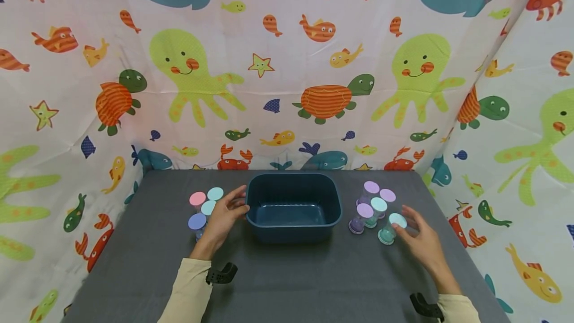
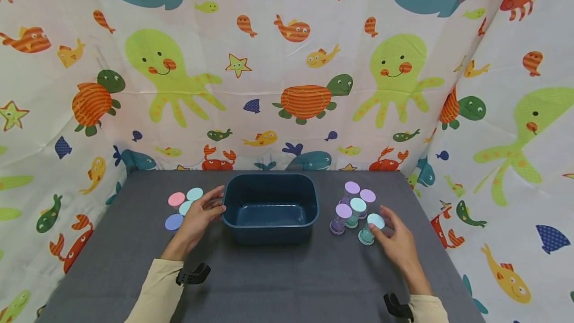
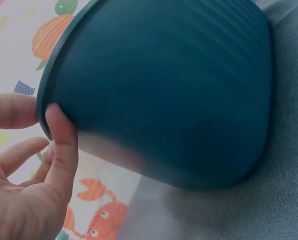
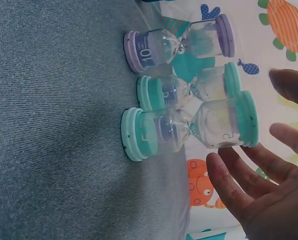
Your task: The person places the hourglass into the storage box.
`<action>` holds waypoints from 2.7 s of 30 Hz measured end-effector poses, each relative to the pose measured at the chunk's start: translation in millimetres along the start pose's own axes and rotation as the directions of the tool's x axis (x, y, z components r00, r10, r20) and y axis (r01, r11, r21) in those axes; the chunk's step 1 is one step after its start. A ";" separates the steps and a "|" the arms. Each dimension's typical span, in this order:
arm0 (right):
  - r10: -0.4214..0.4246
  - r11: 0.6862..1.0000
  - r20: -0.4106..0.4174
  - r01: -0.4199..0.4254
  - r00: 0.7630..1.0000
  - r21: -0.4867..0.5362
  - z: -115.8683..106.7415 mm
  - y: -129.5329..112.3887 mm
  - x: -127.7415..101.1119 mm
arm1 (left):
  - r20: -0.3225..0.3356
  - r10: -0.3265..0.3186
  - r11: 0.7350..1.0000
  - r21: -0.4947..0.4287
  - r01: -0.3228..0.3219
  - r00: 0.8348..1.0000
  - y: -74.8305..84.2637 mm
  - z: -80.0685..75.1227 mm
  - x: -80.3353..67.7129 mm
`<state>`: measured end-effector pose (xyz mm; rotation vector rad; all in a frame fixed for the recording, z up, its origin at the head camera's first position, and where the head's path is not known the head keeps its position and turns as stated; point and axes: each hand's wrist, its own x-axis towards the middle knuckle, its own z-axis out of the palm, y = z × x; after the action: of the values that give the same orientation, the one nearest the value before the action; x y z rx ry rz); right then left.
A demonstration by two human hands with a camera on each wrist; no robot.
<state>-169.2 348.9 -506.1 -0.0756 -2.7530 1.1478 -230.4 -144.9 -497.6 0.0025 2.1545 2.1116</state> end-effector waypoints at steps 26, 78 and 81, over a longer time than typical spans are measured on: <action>0.128 0.992 0.047 -0.128 0.991 -0.009 8.9 16.7 3.7 | -0.021 -0.056 0.995 -0.084 0.054 0.998 2.4 1.7 -2.2; -0.144 0.989 -0.120 0.141 0.982 -0.035 -32.0 -95.1 1.3 | -0.003 -0.042 0.996 -0.084 0.041 0.999 0.7 0.3 -1.9; -0.166 0.986 -0.118 0.164 0.979 -0.028 -32.1 -102.9 4.0 | -0.003 -0.041 0.996 -0.081 0.041 0.999 0.9 0.3 -1.9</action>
<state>-166.4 299.3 -410.4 0.0779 -2.6092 1.0397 -228.5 -144.8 -496.5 -0.0538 2.0521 2.1760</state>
